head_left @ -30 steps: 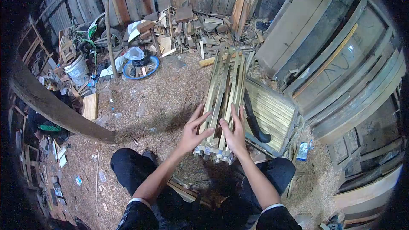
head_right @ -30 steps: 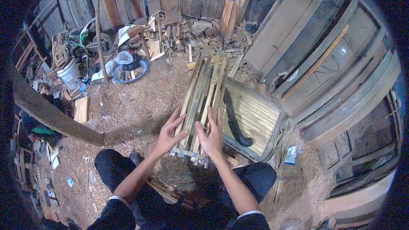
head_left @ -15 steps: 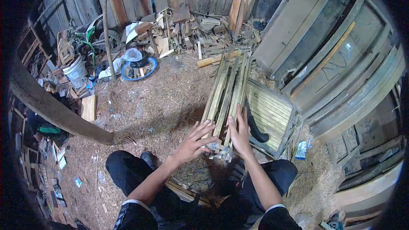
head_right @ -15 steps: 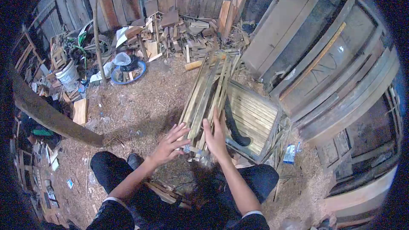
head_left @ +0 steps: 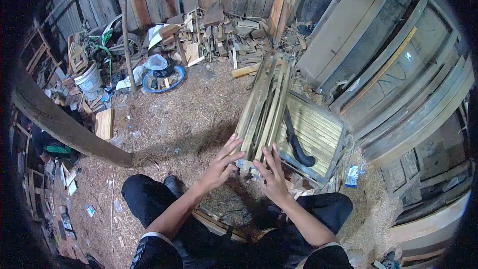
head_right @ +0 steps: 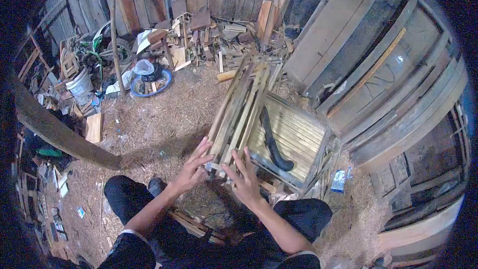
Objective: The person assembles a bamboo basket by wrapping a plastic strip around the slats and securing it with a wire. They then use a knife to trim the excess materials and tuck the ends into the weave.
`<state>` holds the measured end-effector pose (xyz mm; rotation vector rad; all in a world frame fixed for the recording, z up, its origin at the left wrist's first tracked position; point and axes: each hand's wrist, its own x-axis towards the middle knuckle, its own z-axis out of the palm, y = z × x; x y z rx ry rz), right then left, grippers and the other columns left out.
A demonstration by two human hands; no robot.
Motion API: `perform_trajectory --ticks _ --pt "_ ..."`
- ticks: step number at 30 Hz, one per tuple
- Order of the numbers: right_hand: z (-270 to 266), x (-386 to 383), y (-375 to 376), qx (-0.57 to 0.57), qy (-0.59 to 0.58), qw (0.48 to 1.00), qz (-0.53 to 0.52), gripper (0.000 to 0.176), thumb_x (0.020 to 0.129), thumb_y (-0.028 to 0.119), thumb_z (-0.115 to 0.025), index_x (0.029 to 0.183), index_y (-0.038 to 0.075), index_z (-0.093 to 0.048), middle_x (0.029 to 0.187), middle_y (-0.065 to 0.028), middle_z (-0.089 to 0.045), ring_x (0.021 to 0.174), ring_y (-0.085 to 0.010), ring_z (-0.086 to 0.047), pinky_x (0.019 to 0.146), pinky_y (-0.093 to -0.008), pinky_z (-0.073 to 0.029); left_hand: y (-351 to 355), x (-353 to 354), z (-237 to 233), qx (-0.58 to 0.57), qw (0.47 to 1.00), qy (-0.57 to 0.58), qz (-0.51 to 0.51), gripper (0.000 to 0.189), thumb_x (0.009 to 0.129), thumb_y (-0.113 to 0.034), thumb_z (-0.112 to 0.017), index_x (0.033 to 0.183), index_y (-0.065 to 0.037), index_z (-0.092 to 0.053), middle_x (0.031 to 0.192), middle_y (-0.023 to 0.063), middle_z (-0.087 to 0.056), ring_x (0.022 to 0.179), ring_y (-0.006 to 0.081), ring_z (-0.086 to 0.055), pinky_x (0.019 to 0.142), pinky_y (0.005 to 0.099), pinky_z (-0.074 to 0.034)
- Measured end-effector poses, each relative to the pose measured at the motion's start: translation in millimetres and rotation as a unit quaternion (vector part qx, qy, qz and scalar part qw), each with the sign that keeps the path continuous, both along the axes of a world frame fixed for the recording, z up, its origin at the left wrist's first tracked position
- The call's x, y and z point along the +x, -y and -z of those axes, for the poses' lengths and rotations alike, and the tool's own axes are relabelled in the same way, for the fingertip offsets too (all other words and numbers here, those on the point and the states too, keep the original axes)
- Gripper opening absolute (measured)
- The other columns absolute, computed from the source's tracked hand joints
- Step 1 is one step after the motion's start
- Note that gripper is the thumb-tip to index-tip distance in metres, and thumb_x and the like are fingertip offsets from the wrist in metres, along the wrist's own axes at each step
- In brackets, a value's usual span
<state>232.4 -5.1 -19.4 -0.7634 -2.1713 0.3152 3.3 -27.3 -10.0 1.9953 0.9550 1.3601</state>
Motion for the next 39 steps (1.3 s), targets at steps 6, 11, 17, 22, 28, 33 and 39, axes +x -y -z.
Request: perform_trajectory --ticks 6,11,17,22,28,33,39 --pt "-55.7 -19.5 -9.3 -0.049 -0.027 0.998 -0.032 0.064 0.076 -0.015 -0.061 0.134 0.013 -0.06 0.153 -0.0144 -0.044 0.146 -0.0416 -0.032 0.118 -0.0521 -0.033 5.7 -10.1 -27.7 0.03 0.996 0.058 -0.064 0.037 0.101 -0.016 -0.054 0.138 -0.011 -0.058 0.154 0.0158 -0.044 0.15 0.0381 -0.024 0.12 0.0505 -0.025" --pt "-66.7 -53.0 -20.0 -0.2 -0.113 0.972 -0.049 0.051 0.088 -0.012 -0.052 0.136 0.005 -0.057 0.147 -0.0141 -0.051 0.143 -0.0305 -0.04 0.117 -0.0405 -0.032 19.1 -26.9 -67.0 -0.012 0.987 -0.003 -0.158 0.038 0.103 -0.014 -0.052 0.14 -0.006 -0.056 0.153 0.0162 -0.044 0.148 0.036 -0.03 0.119 0.0462 -0.028" --pt "-52.3 -93.9 -27.1 -0.338 -0.129 0.929 -0.075 0.049 0.095 -0.002 -0.058 0.143 0.003 -0.051 0.144 -0.011 -0.055 0.134 -0.0194 -0.049 0.112 -0.0302 -0.034 34.2 -66.8 -79.1 -0.183 0.965 0.039 -0.181 0.039 0.105 -0.02 -0.048 0.142 -0.007 -0.052 0.154 0.0172 -0.042 0.144 0.0356 -0.037 0.117 0.0419 -0.031" --pt "-46.9 -113.6 -23.5 -0.477 -0.145 0.865 -0.061 0.052 0.091 -0.007 -0.056 0.142 0.003 -0.052 0.142 -0.0133 -0.056 0.121 -0.0164 -0.057 0.092 -0.0269 -0.05 47.8 -84.2 -70.3 -0.184 0.962 -0.016 -0.201 0.041 0.105 -0.023 -0.048 0.143 -0.008 -0.052 0.156 0.0167 -0.039 0.143 0.0345 -0.039 0.116 0.0408 -0.034" --pt "-22.7 -119.2 -44.0 -0.442 -0.12 0.888 -0.028 0.053 0.09 -0.014 -0.048 0.138 0.005 -0.057 0.144 -0.016 -0.053 0.112 -0.022 -0.065 0.077 -0.0265 -0.062 51.8 -86.3 -69.5 -0.22 0.953 -0.12 -0.171 0.045 0.101 -0.036 -0.056 0.142 -0.018 -0.056 0.163 0.0143 -0.027 0.147 0.034 -0.033 0.117 0.044 -0.032" --pt "-45.3 -120.4 -46.9 -0.503 -0.226 0.834 -0.02 0.051 0.094 -0.013 -0.05 0.143 0.004 -0.051 0.146 -0.0137 -0.049 0.114 -0.0178 -0.06 0.084 -0.0292 -0.061 58.4 -89.6 -83.7 -0.054 0.942 -0.299 -0.141 0.063 0.081 -0.053 -0.073 0.135 -0.022 -0.063 0.164 0.0114 -0.024 0.152 0.0339 -0.019 0.121 0.0535 -0.019" --pt "-56.4 -104.1 -60.0 -0.264 -0.012 0.962 -0.074 0.052 0.097 0.014 -0.062 0.147 0.01 -0.048 0.153 -0.0188 -0.042 0.136 -0.0328 -0.047 0.111 -0.0453 -0.043 45.1 -103.1 -65.4 -0.064 0.939 -0.323 -0.103 0.057 0.072 -0.047 -0.08 0.114 -0.011 -0.068 0.164 0.0092 -0.026 0.152 0.0319 -0.02 0.122 0.0514 -0.018"
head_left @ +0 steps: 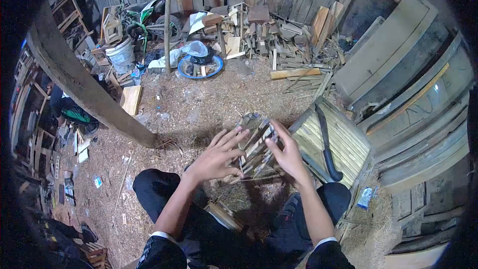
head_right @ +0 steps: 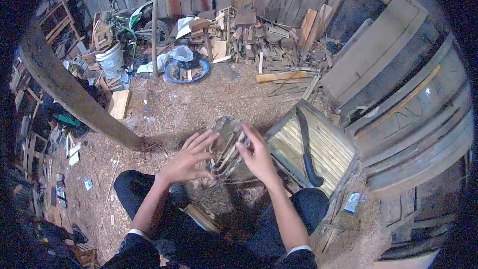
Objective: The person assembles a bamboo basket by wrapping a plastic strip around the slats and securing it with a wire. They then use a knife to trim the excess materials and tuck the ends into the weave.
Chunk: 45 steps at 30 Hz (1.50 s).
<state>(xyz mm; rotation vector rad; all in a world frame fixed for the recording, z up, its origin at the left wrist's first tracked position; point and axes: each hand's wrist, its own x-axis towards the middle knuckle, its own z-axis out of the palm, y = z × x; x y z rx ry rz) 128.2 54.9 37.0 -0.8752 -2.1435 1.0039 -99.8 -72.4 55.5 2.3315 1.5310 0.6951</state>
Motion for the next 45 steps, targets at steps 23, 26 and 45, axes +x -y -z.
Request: perform_trajectory --ticks 23,26,45 --pt "-1.4 8.6 22.5 0.277 0.018 0.96 -0.044 0.019 0.08 0.017 -0.076 0.095 0.007 -0.071 0.095 -0.0034 -0.07 0.097 -0.0216 -0.062 0.104 -0.0465 -0.038 -16.6 18.3 -2.0 0.132 0.99 -0.032 -0.037 0.044 0.073 -0.044 -0.08 0.101 -0.011 -0.07 0.104 -0.0005 -0.066 0.125 0.0233 -0.052 0.113 0.0539 -0.024" --pt "-1.7 11.7 17.5 0.283 0.01 0.959 -0.028 0.021 0.079 0.018 -0.077 0.095 0.006 -0.071 0.093 -0.0035 -0.07 0.095 -0.0226 -0.063 0.104 -0.0465 -0.038 -21.2 23.4 3.9 0.152 0.986 -0.012 -0.062 0.044 0.073 -0.044 -0.081 0.101 -0.011 -0.07 0.101 0.001 -0.065 0.125 0.0228 -0.053 0.108 0.052 -0.024" --pt "-6.3 31.1 1.9 0.313 0.001 0.95 0.008 0.02 0.077 0.018 -0.078 0.09 0.005 -0.07 0.088 -0.0035 -0.07 0.089 -0.0225 -0.063 0.106 -0.0479 -0.04 -42.4 44.8 9.5 0.104 0.992 0.014 -0.072 0.041 0.078 -0.044 -0.075 0.106 -0.014 -0.07 0.103 -0.0011 -0.066 0.12 0.0189 -0.055 0.095 0.0483 -0.025"
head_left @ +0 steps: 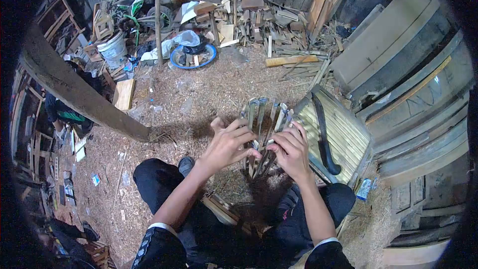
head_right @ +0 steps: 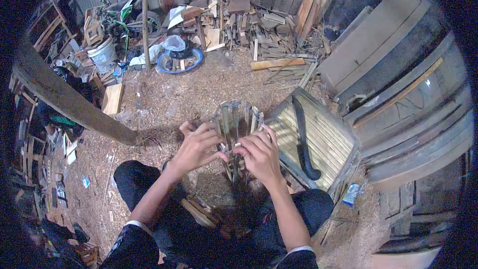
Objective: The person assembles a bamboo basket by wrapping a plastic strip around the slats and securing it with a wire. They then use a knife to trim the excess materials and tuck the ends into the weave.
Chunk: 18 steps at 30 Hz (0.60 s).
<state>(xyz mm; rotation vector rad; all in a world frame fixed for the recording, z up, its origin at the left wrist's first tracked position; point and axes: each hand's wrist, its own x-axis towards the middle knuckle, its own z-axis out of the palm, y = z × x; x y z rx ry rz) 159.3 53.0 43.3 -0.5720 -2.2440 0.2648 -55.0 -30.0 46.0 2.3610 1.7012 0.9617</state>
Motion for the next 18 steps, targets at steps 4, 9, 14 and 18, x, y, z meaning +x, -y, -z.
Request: perform_trajectory --ticks 4,9,14,18 --pt "-1.1 0.2 1.7 -0.007 -0.003 1.0 0.002 0.018 0.077 0.018 -0.078 0.088 0.005 -0.071 0.088 -0.0034 -0.07 0.089 -0.0228 -0.063 0.106 -0.0481 -0.04 -0.9 -3.1 -5.9 -0.005 1.0 -0.013 0.01 0.047 0.076 -0.052 -0.073 0.105 -0.016 -0.071 0.1 -0.0025 -0.066 0.118 0.0177 -0.055 0.094 0.0484 -0.024" --pt "0.0 -1.5 4.0 -0.016 -0.007 1.0 0.006 0.016 0.077 0.015 -0.077 0.088 0.006 -0.071 0.087 -0.0033 -0.07 0.088 -0.0228 -0.063 0.106 -0.0482 -0.039 1.6 -0.4 1.9 0.001 1.0 -0.009 0.003 0.05 0.076 -0.057 -0.071 0.109 -0.019 -0.072 0.101 -0.0045 -0.067 0.119 0.0168 -0.054 0.093 0.0484 -0.022" --pt "4.4 -1.5 4.9 -0.024 -0.013 0.999 0.02 0.016 0.075 0.011 -0.078 0.088 0.005 -0.071 0.086 -0.0041 -0.07 0.088 -0.0232 -0.063 0.106 -0.0494 -0.039 4.5 3.6 3.9 0.008 1.0 -0.007 -0.016 0.05 0.076 -0.056 -0.072 0.112 -0.021 -0.072 0.102 -0.0045 -0.067 0.121 0.0168 -0.054 0.093 0.0481 -0.022" --pt "5.1 -2.7 3.9 -0.015 -0.025 0.999 0.019 0.017 0.074 0.01 -0.078 0.088 0.005 -0.071 0.086 -0.0041 -0.07 0.088 -0.0232 -0.063 0.106 -0.0498 -0.039 4.6 3.0 3.8 0.004 1.0 0.01 -0.017 0.048 0.073 -0.054 -0.075 0.109 -0.022 -0.071 0.101 -0.0056 -0.066 0.12 0.0174 -0.053 0.095 0.0481 -0.02"
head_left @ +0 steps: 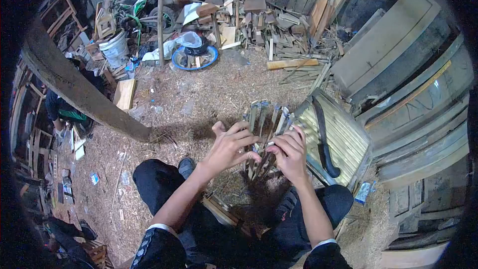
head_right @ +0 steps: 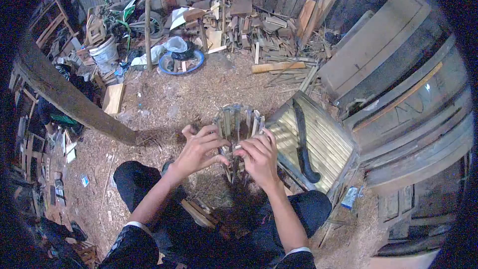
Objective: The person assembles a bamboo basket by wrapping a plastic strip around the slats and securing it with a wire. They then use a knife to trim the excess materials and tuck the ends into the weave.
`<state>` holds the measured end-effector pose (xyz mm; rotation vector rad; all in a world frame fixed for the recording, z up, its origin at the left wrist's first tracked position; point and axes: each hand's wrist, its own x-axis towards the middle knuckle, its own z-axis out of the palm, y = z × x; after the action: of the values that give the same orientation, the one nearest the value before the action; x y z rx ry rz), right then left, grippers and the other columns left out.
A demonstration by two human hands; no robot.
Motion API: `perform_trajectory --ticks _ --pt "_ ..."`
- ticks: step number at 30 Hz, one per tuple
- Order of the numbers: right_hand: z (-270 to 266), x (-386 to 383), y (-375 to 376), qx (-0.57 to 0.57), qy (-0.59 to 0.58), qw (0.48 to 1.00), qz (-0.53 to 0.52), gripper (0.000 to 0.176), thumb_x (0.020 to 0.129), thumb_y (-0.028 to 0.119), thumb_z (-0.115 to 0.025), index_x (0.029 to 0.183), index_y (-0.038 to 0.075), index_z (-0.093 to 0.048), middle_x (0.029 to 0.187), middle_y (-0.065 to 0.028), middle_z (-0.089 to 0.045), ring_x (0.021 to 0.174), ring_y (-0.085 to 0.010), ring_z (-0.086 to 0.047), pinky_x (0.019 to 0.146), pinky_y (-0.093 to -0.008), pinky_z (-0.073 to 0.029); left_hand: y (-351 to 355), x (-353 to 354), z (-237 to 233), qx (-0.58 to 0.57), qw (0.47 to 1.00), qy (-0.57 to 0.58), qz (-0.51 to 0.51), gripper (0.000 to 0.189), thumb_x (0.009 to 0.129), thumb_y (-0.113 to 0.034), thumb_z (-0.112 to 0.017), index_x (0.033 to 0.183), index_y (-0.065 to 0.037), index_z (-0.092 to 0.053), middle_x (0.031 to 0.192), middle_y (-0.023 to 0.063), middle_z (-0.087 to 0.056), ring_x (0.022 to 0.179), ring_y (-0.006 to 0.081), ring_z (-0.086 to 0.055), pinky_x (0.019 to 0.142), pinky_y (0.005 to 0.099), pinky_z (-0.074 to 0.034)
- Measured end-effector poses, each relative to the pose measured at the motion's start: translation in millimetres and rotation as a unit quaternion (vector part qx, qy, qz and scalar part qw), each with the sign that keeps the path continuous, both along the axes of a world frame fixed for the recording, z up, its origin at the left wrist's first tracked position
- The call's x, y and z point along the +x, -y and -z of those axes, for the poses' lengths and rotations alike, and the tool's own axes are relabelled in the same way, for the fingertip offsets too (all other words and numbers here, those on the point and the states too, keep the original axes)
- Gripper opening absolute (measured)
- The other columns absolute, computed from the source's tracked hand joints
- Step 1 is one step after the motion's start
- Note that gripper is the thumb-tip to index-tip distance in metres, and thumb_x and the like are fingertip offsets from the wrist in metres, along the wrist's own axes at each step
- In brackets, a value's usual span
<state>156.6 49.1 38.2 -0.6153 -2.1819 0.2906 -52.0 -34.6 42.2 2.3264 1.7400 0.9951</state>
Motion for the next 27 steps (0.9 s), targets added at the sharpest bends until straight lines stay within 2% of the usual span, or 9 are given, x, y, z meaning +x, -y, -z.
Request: perform_trajectory --ticks 10,12,16,19,25,27 --pt "-4.3 0.1 -4.2 -0.023 -0.003 1.0 -0.011 0.015 0.073 0.008 -0.078 0.086 0.005 -0.071 0.087 -0.0029 -0.071 0.088 -0.0228 -0.063 0.106 -0.0489 -0.039 -0.3 -3.6 -1.2 -0.016 1.0 0.007 0.01 0.05 0.072 -0.055 -0.075 0.109 -0.022 -0.073 0.101 -0.0067 -0.068 0.121 0.0175 -0.053 0.095 0.0479 -0.021" --pt "-4.6 0.1 -3.8 -0.033 -0.005 0.999 -0.016 0.014 0.073 0.008 -0.078 0.085 0.005 -0.071 0.087 -0.0028 -0.071 0.088 -0.0227 -0.063 0.105 -0.0487 -0.039 -0.9 -4.4 -1.0 -0.015 1.0 -0.001 0.016 0.052 0.073 -0.059 -0.072 0.109 -0.022 -0.073 0.098 -0.0058 -0.067 0.122 0.0162 -0.053 0.093 0.0492 -0.023" --pt "-6.8 -2.9 0.4 -0.021 -0.002 1.0 -0.018 0.014 0.073 0.009 -0.078 0.085 0.005 -0.071 0.088 -0.0029 -0.071 0.088 -0.0227 -0.063 0.105 -0.0484 -0.039 -2.8 1.4 -2.7 -0.022 0.999 0.018 0.017 0.049 0.072 -0.054 -0.076 0.108 -0.02 -0.073 0.103 -0.0058 -0.068 0.122 0.0174 -0.052 0.096 0.0487 -0.02" --pt "-5.9 -5.0 2.7 -0.015 -0.006 1.0 -0.013 0.015 0.074 0.011 -0.078 0.086 0.004 -0.071 0.086 -0.0044 -0.07 0.086 -0.0239 -0.062 0.104 -0.0488 -0.04 -3.7 4.3 0.1 -0.028 0.999 0.0 0.016 0.053 0.074 -0.058 -0.072 0.112 -0.02 -0.072 0.103 -0.0053 -0.066 0.123 0.0164 -0.051 0.094 0.0491 -0.022" --pt "1.7 -8.9 5.3 0.034 0.002 0.999 -0.014 0.02 0.077 0.017 -0.078 0.091 0.004 -0.07 0.085 -0.0056 -0.069 0.084 -0.0254 -0.062 0.102 -0.0501 -0.041 -7.8 -2.7 17.1 0.015 1.0 0.0 0.011 0.042 0.078 -0.041 -0.077 0.111 -0.016 -0.068 0.106 -0.0023 -0.065 0.125 0.0185 -0.051 0.093 0.0483 -0.022" --pt "2.1 -8.6 9.2 0.034 0.016 0.999 -0.004 0.021 0.073 0.01 -0.078 0.093 0.005 -0.071 0.089 -0.0046 -0.069 0.09 -0.0235 -0.062 0.105 -0.0488 -0.041 -7.3 -1.2 19.8 0.022 1.0 0.006 0.007 0.041 0.078 -0.036 -0.078 0.111 -0.016 -0.067 0.107 -0.0017 -0.065 0.126 0.0185 -0.05 0.094 0.048 -0.022"
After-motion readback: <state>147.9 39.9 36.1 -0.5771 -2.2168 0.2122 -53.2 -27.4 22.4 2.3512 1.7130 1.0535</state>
